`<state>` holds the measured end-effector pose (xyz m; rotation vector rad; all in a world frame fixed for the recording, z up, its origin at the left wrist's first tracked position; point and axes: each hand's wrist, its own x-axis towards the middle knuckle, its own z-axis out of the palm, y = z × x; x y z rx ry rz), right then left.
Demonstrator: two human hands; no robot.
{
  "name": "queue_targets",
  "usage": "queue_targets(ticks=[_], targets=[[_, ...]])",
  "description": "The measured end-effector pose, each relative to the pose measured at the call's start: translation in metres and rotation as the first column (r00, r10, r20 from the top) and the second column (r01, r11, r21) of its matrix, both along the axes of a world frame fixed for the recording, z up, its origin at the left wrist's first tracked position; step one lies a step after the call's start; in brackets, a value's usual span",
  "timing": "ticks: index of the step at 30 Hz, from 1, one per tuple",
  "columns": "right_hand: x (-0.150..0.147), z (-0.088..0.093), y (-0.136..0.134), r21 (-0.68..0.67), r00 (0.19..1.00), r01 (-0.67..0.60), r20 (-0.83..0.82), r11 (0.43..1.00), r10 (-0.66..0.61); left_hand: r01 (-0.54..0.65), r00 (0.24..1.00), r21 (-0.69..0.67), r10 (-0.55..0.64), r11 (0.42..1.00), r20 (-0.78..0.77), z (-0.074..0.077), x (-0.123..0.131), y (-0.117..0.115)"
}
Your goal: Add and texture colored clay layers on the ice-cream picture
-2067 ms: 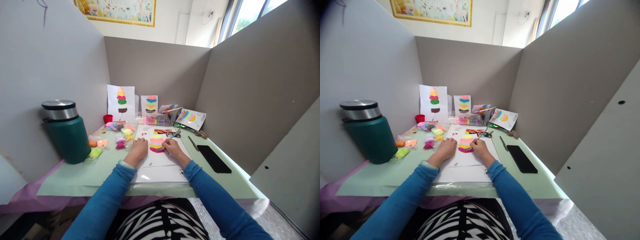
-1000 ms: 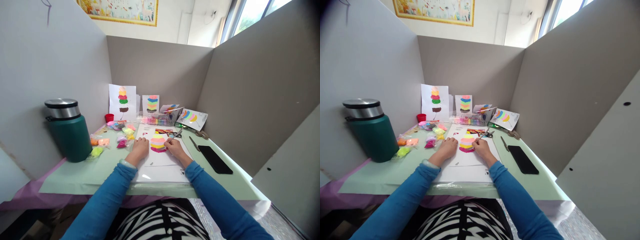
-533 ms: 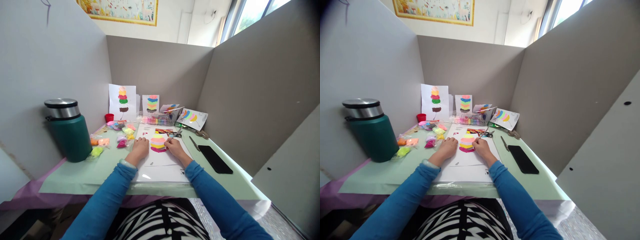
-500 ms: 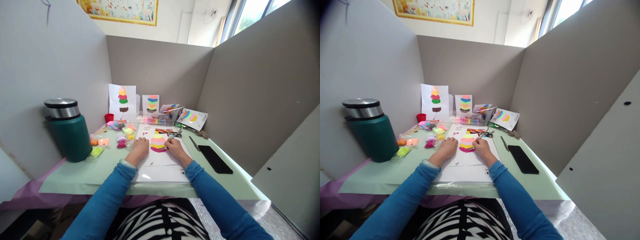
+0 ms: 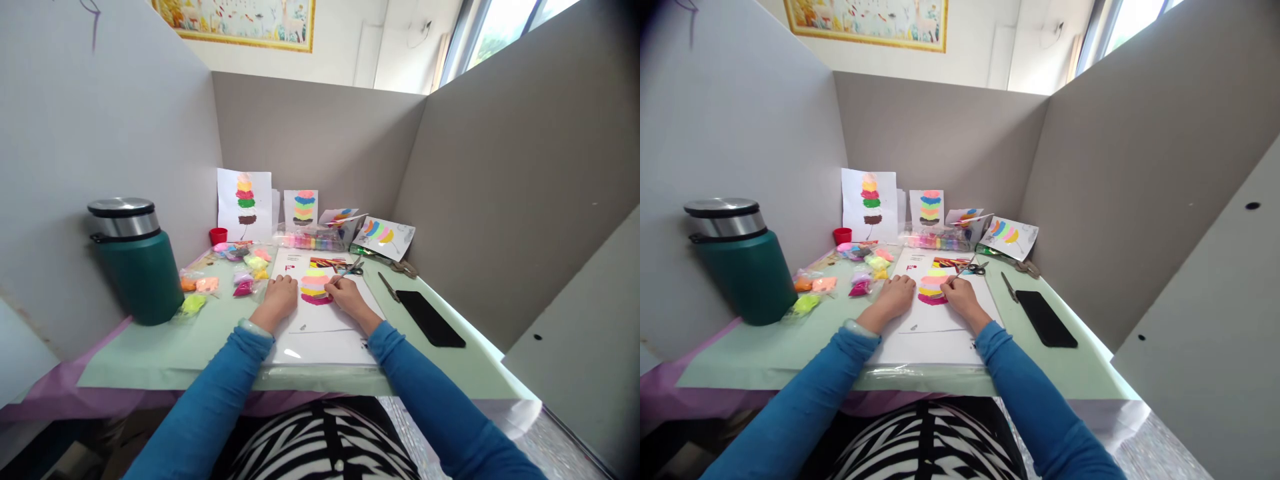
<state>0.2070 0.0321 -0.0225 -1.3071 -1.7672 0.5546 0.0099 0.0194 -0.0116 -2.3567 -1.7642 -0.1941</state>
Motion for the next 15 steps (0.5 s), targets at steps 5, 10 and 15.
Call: queue_targets(ticks=[5, 10, 15], targets=[[-0.003, -0.001, -0.003, -0.031, 0.996, -0.010, -0.086, 0.999, 0.007, -0.009, 1.000, -0.005, 0.009, 1.000, -0.002, 0.001, 0.001, 0.000], [-0.012, -0.002, -0.002, -0.059, 0.995, -0.046, -0.089, 0.997, 0.041, -0.010, 1.000, 0.001, 0.010, 1.000, -0.005, 0.001, 0.001, -0.001], [0.000, 0.000, 0.001, -0.013, 1.000, -0.012, -0.023, 1.000, 0.012, -0.001, 1.000, 0.014, 0.001, 1.000, 0.000, -0.001, 0.000, 0.000]])
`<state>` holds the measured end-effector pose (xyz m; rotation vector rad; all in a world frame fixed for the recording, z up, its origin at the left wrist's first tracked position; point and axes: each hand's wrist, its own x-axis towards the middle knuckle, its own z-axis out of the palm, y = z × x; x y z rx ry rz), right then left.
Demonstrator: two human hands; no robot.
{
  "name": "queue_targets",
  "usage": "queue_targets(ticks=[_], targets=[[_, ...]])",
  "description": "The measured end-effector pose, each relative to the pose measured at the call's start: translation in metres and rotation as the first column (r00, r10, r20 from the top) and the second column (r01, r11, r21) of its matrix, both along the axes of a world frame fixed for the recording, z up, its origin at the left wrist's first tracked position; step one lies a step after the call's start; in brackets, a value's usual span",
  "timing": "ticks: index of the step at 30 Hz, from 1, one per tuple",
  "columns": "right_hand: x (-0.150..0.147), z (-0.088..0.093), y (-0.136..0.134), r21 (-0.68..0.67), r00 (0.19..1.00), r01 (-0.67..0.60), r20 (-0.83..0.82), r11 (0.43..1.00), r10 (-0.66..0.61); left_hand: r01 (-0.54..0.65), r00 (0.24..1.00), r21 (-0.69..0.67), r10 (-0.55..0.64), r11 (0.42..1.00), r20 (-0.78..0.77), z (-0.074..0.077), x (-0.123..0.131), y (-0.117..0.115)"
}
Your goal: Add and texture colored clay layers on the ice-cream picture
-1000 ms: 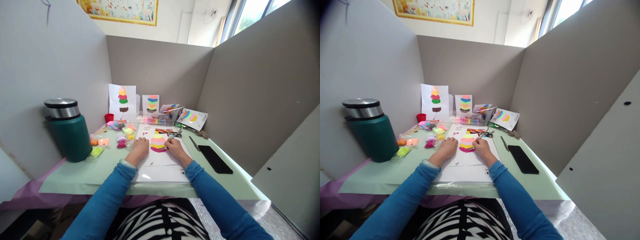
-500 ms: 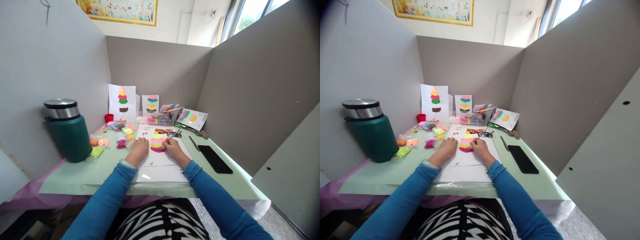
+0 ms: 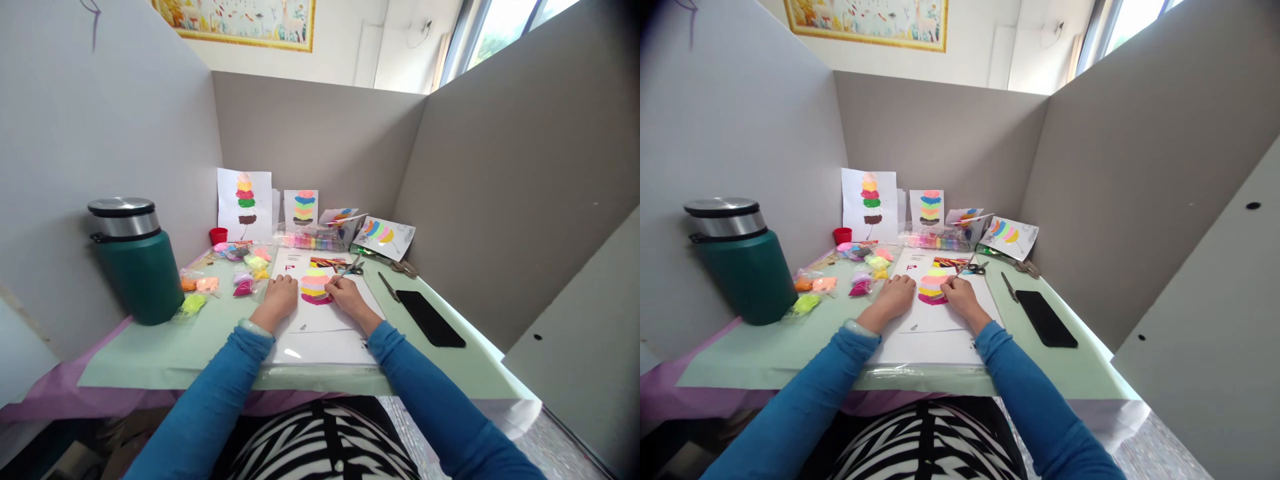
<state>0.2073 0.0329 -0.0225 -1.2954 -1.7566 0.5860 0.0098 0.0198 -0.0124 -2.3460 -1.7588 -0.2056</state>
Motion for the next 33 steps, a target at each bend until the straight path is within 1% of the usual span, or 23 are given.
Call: queue_targets(ticks=[4, 8, 12, 14, 19, 21, 25, 29, 33], targets=[[0.005, 0.000, -0.002, 0.019, 0.999, 0.047, -0.003, 0.999, -0.047, 0.006, 1.000, -0.004, -0.006, 1.000, 0.009, 0.000, 0.000, 0.000], [-0.006, 0.000, -0.006, -0.013, 0.996, -0.020, -0.087, 1.000, 0.019, 0.001, 1.000, -0.003, -0.001, 1.000, 0.000, 0.002, 0.001, -0.002], [-0.009, -0.001, -0.005, -0.044, 0.995, -0.069, -0.069, 0.997, 0.066, -0.004, 1.000, -0.007, 0.004, 1.000, -0.008, 0.002, 0.001, -0.002], [-0.004, -0.001, -0.003, -0.041, 0.997, -0.055, -0.051, 0.998, 0.053, -0.002, 1.000, -0.004, 0.002, 1.000, -0.007, 0.001, 0.000, -0.001], [0.010, 0.001, -0.002, 0.021, 1.000, 0.024, -0.005, 1.000, -0.023, 0.017, 1.000, 0.007, -0.017, 1.000, -0.002, -0.001, -0.001, 0.001], [0.009, 0.001, -0.003, 0.012, 0.999, 0.023, -0.039, 1.000, -0.023, 0.012, 1.000, 0.007, -0.012, 1.000, -0.003, -0.001, -0.001, 0.001], [-0.003, 0.000, -0.006, -0.012, 0.992, -0.028, -0.121, 1.000, 0.027, 0.004, 1.000, -0.001, -0.004, 1.000, -0.008, 0.001, 0.000, -0.001], [-0.011, -0.001, -0.006, 0.012, 0.998, -0.029, -0.051, 1.000, 0.030, 0.000, 1.000, -0.012, 0.000, 1.000, -0.005, 0.003, 0.001, -0.002], [-0.007, -0.001, -0.004, 0.014, 0.999, -0.035, 0.017, 0.999, 0.034, -0.007, 1.000, -0.008, 0.007, 1.000, -0.004, 0.003, 0.001, -0.003]])
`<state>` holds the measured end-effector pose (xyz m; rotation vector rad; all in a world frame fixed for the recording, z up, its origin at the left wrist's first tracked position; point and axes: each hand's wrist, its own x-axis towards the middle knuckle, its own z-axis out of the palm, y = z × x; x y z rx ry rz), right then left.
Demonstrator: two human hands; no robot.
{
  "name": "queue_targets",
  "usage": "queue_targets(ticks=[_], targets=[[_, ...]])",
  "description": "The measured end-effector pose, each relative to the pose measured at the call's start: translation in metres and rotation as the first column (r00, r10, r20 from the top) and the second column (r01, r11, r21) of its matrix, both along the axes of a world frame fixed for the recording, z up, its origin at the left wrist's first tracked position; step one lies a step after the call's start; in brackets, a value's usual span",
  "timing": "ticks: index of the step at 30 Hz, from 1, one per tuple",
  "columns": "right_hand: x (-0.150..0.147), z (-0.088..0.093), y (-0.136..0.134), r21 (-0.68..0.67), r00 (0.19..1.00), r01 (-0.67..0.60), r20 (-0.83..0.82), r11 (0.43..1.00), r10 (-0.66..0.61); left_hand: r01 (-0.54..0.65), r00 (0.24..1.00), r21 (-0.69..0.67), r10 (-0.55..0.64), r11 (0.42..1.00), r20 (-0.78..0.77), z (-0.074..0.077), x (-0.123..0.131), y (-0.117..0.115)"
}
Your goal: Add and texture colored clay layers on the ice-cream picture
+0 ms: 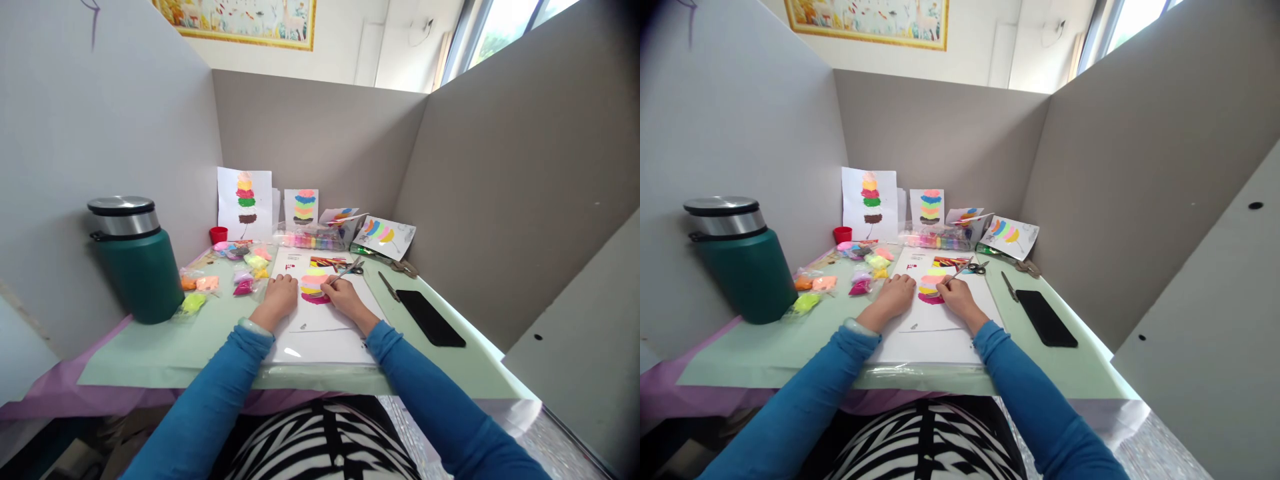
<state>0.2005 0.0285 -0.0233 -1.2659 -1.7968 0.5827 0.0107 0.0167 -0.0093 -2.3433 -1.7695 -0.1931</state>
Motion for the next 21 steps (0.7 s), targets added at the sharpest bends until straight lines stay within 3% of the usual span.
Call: queue_targets(ticks=[8, 11, 15, 21], targets=[[0.013, 0.000, 0.000, 0.027, 0.997, 0.078, -0.007, 0.997, -0.078, 0.013, 1.000, 0.010, -0.013, 1.000, 0.011, -0.003, -0.001, 0.003], [0.005, -0.001, -0.002, 0.007, 0.997, 0.031, -0.075, 1.000, -0.030, 0.005, 1.000, 0.002, -0.005, 1.000, 0.016, -0.002, 0.000, 0.003], [-0.001, -0.001, -0.001, -0.022, 0.999, -0.015, -0.049, 1.000, 0.014, 0.009, 1.000, 0.006, -0.009, 1.000, 0.016, -0.002, -0.001, 0.002], [0.015, 0.004, 0.001, 0.010, 0.995, 0.098, 0.014, 0.995, -0.099, 0.011, 1.000, 0.011, -0.011, 1.000, 0.016, -0.003, -0.001, 0.003]])
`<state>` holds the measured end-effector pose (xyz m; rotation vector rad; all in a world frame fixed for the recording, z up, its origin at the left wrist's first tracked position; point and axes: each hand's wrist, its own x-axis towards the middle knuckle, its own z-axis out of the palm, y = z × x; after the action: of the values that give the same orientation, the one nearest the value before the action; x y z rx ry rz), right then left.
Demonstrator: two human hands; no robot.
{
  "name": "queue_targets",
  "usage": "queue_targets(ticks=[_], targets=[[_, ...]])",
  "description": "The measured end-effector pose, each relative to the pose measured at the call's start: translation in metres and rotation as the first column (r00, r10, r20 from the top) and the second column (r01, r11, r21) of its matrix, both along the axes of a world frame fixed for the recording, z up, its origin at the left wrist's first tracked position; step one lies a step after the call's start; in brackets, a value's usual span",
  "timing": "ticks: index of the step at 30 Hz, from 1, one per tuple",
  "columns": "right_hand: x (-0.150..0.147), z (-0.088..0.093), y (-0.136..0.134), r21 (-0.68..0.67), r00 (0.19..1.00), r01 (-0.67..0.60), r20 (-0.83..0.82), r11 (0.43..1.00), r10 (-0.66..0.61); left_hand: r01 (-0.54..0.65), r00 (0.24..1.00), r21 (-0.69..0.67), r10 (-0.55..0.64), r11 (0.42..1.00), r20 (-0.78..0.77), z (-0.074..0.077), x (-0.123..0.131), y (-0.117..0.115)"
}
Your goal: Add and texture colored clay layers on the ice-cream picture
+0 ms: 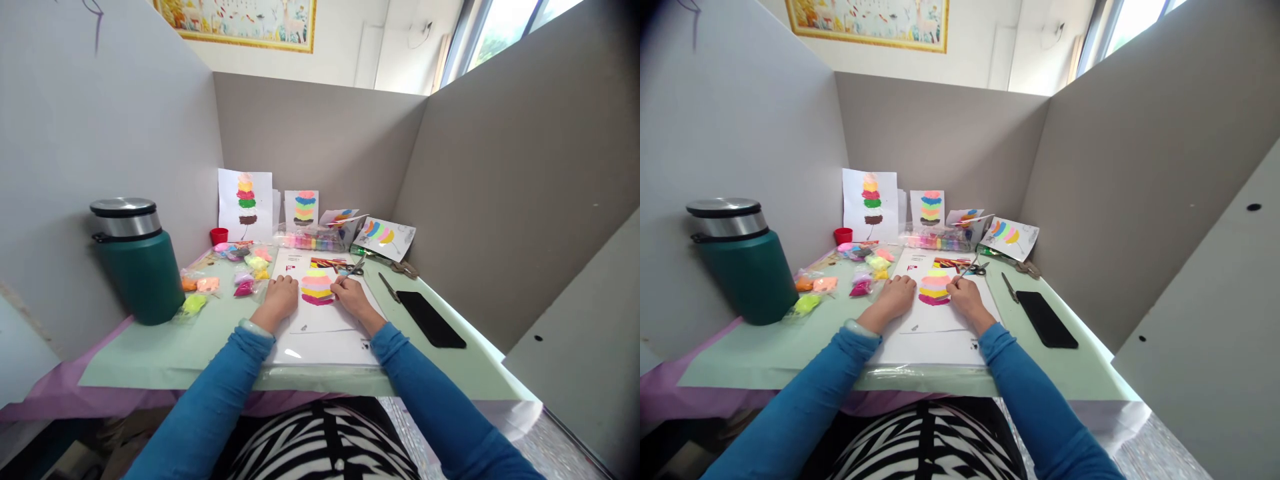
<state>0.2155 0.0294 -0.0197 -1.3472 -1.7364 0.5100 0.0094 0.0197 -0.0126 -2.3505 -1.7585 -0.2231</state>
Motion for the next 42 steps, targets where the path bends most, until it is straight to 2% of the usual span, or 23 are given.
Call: queue_targets(ticks=[2, 5, 9, 19, 23, 26, 30, 35, 39, 42], targets=[[0.000, 0.000, -0.001, 0.004, 0.999, 0.003, -0.032, 1.000, -0.003, -0.007, 1.000, -0.004, 0.007, 1.000, 0.002, 0.000, 0.000, 0.001], [-0.007, -0.002, -0.004, -0.013, 0.991, -0.074, -0.112, 0.997, 0.072, -0.006, 1.000, -0.006, 0.006, 1.000, -0.006, 0.000, 0.000, 0.001], [-0.015, -0.006, -0.003, -0.034, 0.982, -0.162, -0.099, 0.986, 0.158, -0.002, 1.000, -0.014, 0.002, 1.000, -0.013, 0.002, 0.001, 0.000], [0.010, -0.003, 0.003, 0.006, 1.000, -0.023, -0.010, 1.000, 0.023, 0.011, 1.000, -0.002, -0.011, 1.000, -0.007, 0.000, 0.000, 0.000], [0.002, -0.003, 0.000, 0.007, 0.988, -0.085, -0.127, 0.996, 0.085, 0.003, 1.000, -0.008, -0.003, 1.000, -0.005, 0.001, 0.001, -0.001], [-0.004, -0.003, 0.000, -0.010, 0.981, -0.141, -0.135, 0.990, 0.139, -0.005, 1.000, -0.018, 0.005, 1.000, -0.007, 0.003, 0.002, -0.002], [0.007, -0.003, 0.004, -0.052, 0.992, -0.085, -0.094, 0.995, 0.080, 0.008, 1.000, -0.009, -0.008, 1.000, -0.011, 0.002, 0.000, -0.001], [0.021, -0.003, 0.008, -0.010, 0.995, -0.034, -0.094, 0.999, 0.033, 0.025, 1.000, 0.003, -0.025, 1.000, -0.019, 0.000, -0.001, 0.000], [0.012, -0.004, 0.007, -0.066, 0.970, -0.113, -0.223, 0.991, 0.096, 0.024, 1.000, 0.002, -0.023, 1.000, -0.015, 0.000, -0.001, 0.000], [0.009, -0.004, 0.007, -0.123, 0.962, -0.154, -0.245, 0.980, 0.121, 0.019, 1.000, 0.007, -0.019, 1.000, -0.016, -0.001, 0.000, 0.001]])
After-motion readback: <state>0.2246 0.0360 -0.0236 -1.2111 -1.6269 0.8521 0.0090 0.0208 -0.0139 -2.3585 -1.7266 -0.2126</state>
